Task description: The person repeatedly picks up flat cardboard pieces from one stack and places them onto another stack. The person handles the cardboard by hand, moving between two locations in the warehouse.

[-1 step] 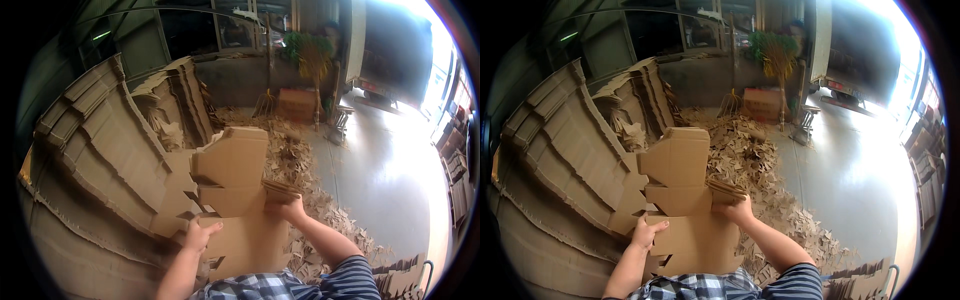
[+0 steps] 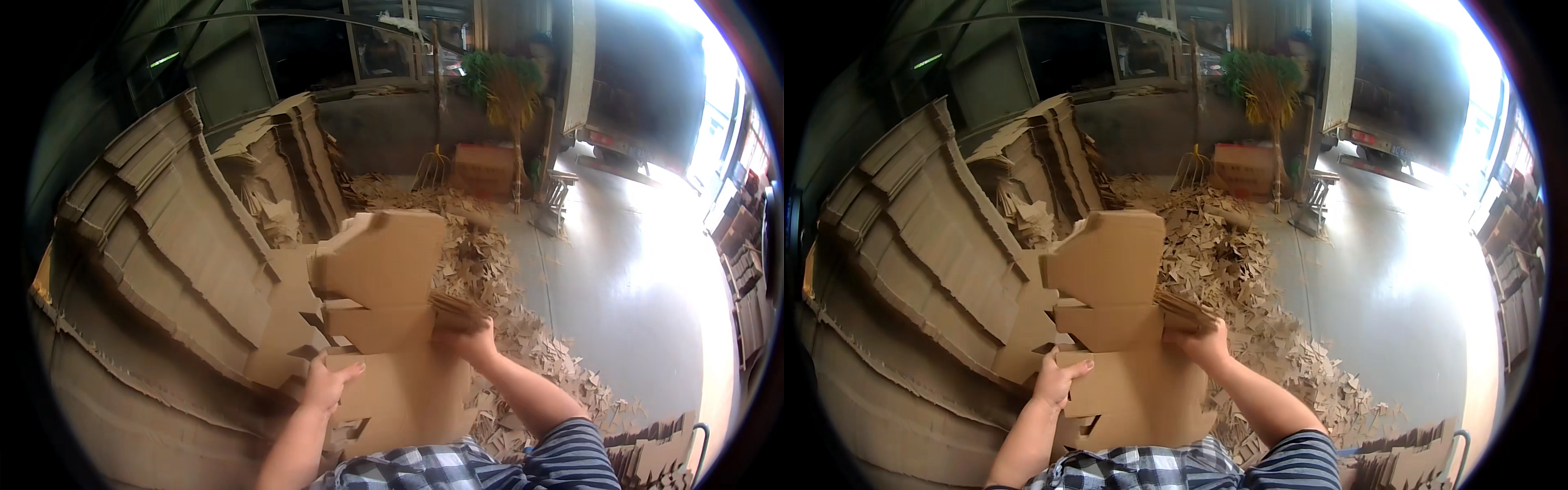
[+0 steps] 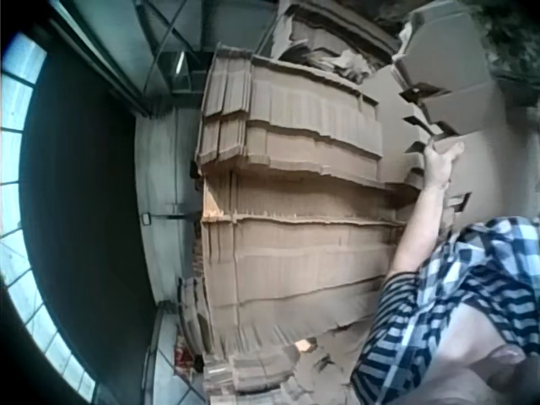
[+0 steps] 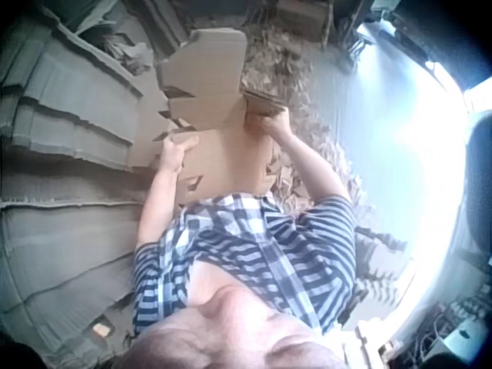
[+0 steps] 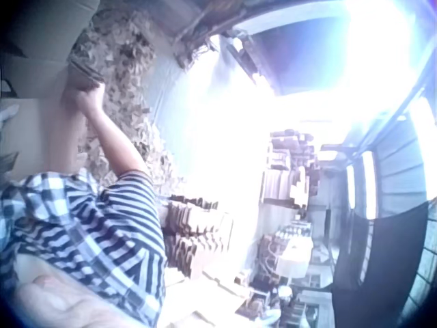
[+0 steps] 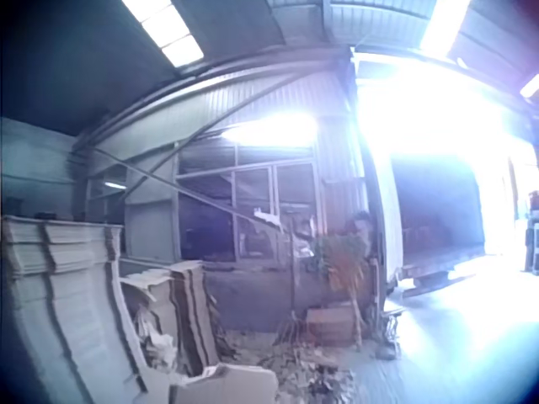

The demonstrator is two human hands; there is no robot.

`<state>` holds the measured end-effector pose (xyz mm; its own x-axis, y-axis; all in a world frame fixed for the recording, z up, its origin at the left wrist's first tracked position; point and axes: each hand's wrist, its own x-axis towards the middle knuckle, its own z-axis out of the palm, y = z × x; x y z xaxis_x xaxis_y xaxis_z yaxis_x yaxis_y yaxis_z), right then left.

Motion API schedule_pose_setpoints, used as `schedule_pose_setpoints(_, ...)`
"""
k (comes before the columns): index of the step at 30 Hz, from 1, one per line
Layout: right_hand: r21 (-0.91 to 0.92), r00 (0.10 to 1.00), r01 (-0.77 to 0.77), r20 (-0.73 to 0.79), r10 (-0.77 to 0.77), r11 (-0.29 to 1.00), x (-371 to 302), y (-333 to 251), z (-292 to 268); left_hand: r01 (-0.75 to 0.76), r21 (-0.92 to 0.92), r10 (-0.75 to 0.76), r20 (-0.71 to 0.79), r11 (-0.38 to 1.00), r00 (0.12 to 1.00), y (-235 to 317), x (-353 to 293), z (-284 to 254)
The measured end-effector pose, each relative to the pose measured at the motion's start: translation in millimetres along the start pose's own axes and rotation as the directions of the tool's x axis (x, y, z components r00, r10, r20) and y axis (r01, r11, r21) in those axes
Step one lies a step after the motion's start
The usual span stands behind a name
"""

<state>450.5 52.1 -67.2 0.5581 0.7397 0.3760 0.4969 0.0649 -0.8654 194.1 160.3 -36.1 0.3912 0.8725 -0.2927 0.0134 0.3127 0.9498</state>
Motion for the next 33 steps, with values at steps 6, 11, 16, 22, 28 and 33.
schedule_pose_setpoints(6, -0.023, 0.832, 0.095, -0.547, -0.092, 0.995, 12, 42, 13, -0.077, 0.134, 0.053, 0.173, 0.988, 0.983, 4, -1, 5)
schedule_pose_setpoints(11, -0.219, 0.794, -0.605, -0.236, 0.560, 0.765, 30, 117, -120, -0.154, -0.180, 0.184, 0.168, 0.972, 0.968, 15, 26, -32)
schedule_pose_setpoints(16, -0.447, 0.670, -0.527, 0.306, 0.677, 0.723, -4, 71, -118, -0.249, -0.238, 0.287, 0.139, 0.939, 0.948, 38, 45, -46)
schedule_pose_setpoints(22, -0.175, 0.615, -0.453, 0.649, 0.448, 0.874, -61, 20, -19, -0.092, -0.253, 0.141, 0.182, 0.963, 0.973, 12, 53, -36)
schedule_pose_setpoints(28, 0.120, 0.518, -0.797, 0.640, 0.567, 0.592, -102, 57, 6, -0.022, -0.111, 0.038, 0.142, 0.994, 0.989, -18, 40, -24)
schedule_pose_setpoints(33, 0.003, 0.498, -0.796, 0.574, 0.651, 0.606, -110, 42, 11, -0.041, -0.013, 0.042, 0.125, 0.999, 0.991, -29, 31, -15)
